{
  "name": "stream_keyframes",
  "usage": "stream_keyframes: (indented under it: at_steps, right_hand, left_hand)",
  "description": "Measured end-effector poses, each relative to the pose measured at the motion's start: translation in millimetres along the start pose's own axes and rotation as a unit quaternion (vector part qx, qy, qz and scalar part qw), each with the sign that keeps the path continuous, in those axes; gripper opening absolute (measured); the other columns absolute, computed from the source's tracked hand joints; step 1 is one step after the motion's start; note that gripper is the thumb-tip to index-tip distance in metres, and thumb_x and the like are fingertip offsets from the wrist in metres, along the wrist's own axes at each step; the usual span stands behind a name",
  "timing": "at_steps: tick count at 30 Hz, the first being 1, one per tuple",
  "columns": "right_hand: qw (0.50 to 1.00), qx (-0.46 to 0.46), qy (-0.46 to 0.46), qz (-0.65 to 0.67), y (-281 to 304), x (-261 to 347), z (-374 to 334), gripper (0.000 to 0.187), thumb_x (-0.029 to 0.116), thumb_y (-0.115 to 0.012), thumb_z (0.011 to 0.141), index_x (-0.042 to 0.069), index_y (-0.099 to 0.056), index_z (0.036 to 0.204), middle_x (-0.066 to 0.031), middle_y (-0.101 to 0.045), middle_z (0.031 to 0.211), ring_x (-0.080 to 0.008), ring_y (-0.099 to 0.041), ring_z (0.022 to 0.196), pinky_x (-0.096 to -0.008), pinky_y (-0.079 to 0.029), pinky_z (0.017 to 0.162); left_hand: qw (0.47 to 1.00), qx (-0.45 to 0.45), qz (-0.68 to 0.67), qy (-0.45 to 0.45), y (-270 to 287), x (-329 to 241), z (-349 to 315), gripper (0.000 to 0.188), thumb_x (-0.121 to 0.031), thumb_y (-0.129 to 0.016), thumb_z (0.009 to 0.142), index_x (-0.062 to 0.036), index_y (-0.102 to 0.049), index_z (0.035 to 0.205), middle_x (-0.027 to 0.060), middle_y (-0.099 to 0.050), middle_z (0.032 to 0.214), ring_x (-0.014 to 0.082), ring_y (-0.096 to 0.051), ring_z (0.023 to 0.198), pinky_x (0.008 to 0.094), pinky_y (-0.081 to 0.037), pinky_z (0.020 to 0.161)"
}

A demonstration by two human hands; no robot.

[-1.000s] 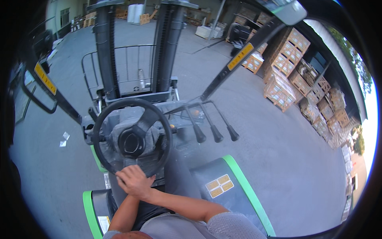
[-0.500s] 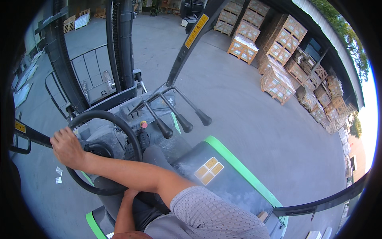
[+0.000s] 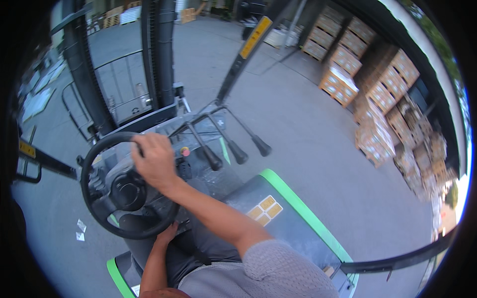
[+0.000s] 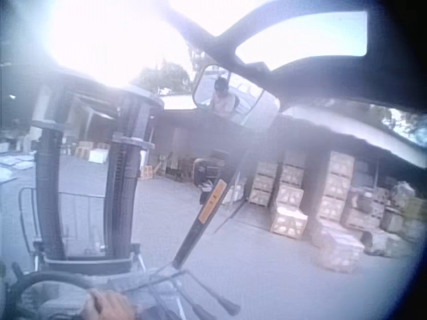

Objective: The person operates a forklift in a warehouse, steering and using the controls to lift and move pallets of materials. The operator navigates between storage areas and adjusts the forks to handle different loads.

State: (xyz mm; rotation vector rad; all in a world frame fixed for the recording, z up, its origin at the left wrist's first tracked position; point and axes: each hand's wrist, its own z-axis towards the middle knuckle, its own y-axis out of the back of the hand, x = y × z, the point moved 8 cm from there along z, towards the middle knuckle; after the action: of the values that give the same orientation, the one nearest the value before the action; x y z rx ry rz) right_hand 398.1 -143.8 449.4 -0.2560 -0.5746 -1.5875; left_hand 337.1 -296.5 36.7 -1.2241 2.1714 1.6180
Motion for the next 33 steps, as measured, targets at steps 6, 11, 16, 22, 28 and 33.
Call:
stream_keyframes:
  at_steps: [6, 11, 16, 22, 28, 33]
  right_hand:
    - [0.993, 0.106, -0.048, -0.011, 41, -6, -67, 0.018, 0.003, -0.077, 0.083, 0.006, -0.071, 0.099, -0.0087, -0.070, 0.094, -0.0290, -0.066, 0.087, -0.0416, -0.049, 0.078]
    - [0.972, 0.217, -0.028, 0.081, 0, 24, -108, 0.025, 0.005, -0.081, 0.078, 0.006, -0.072, 0.101, -0.0077, -0.067, 0.092, -0.0278, -0.065, 0.089, -0.0407, -0.051, 0.080]
    - [0.943, 0.260, 0.123, 0.170, -117, 72, -83, 0.025, 0.010, -0.079, 0.078, 0.004, -0.071, 0.101, -0.0094, -0.062, 0.091, -0.0309, -0.061, 0.090, -0.0453, -0.052, 0.087]
    - [0.971, 0.150, 0.151, 0.112, -265, 64, 102, 0.014, 0.010, -0.073, 0.080, 0.006, -0.066, 0.092, -0.0125, -0.061, 0.085, -0.0303, -0.059, 0.083, -0.0453, -0.045, 0.080]
    - [0.992, 0.088, 0.080, 0.037, -256, -54, 150, 0.009, 0.012, -0.072, 0.090, 0.007, -0.071, 0.097, -0.0091, -0.065, 0.086, -0.0307, -0.064, 0.084, -0.0432, -0.049, 0.078]
    - [0.995, 0.091, -0.014, 0.030, -220, -93, 118, 0.009, 0.013, -0.071, 0.092, 0.006, -0.069, 0.098, -0.0094, -0.063, 0.086, -0.0299, -0.062, 0.083, -0.0437, -0.047, 0.077]
  left_hand:
    - [0.995, -0.048, -0.040, -0.077, 4, -16, 33, 0.041, -0.040, -0.053, 0.097, -0.0107, -0.073, 0.118, 0.0198, -0.071, 0.125, 0.0417, -0.065, 0.121, 0.0507, -0.051, 0.103]
    - [0.974, -0.063, -0.142, -0.167, 6, -41, 68, 0.044, -0.044, -0.050, 0.099, -0.0107, -0.073, 0.115, 0.0198, -0.072, 0.122, 0.0415, -0.067, 0.116, 0.0529, -0.053, 0.097]
    - [0.983, -0.088, -0.112, -0.114, 26, -10, 107, 0.043, -0.044, -0.051, 0.099, -0.0106, -0.073, 0.116, 0.0195, -0.072, 0.122, 0.0413, -0.067, 0.116, 0.0526, -0.053, 0.097]
    - [0.981, -0.130, -0.107, -0.095, 106, 20, 149, 0.043, -0.043, -0.051, 0.099, -0.0106, -0.073, 0.117, 0.0191, -0.072, 0.123, 0.0410, -0.067, 0.116, 0.0523, -0.053, 0.097]
    - [0.999, 0.006, -0.007, 0.032, 138, 30, 173, 0.037, -0.035, -0.056, 0.100, -0.0096, -0.072, 0.121, 0.0214, -0.072, 0.123, 0.0412, -0.066, 0.120, 0.0500, -0.052, 0.101]
    - [0.993, -0.061, -0.075, -0.060, 147, 42, 168, 0.033, -0.032, -0.057, 0.098, -0.0128, -0.073, 0.120, 0.0219, -0.071, 0.122, 0.0430, -0.066, 0.117, 0.0517, -0.052, 0.100]
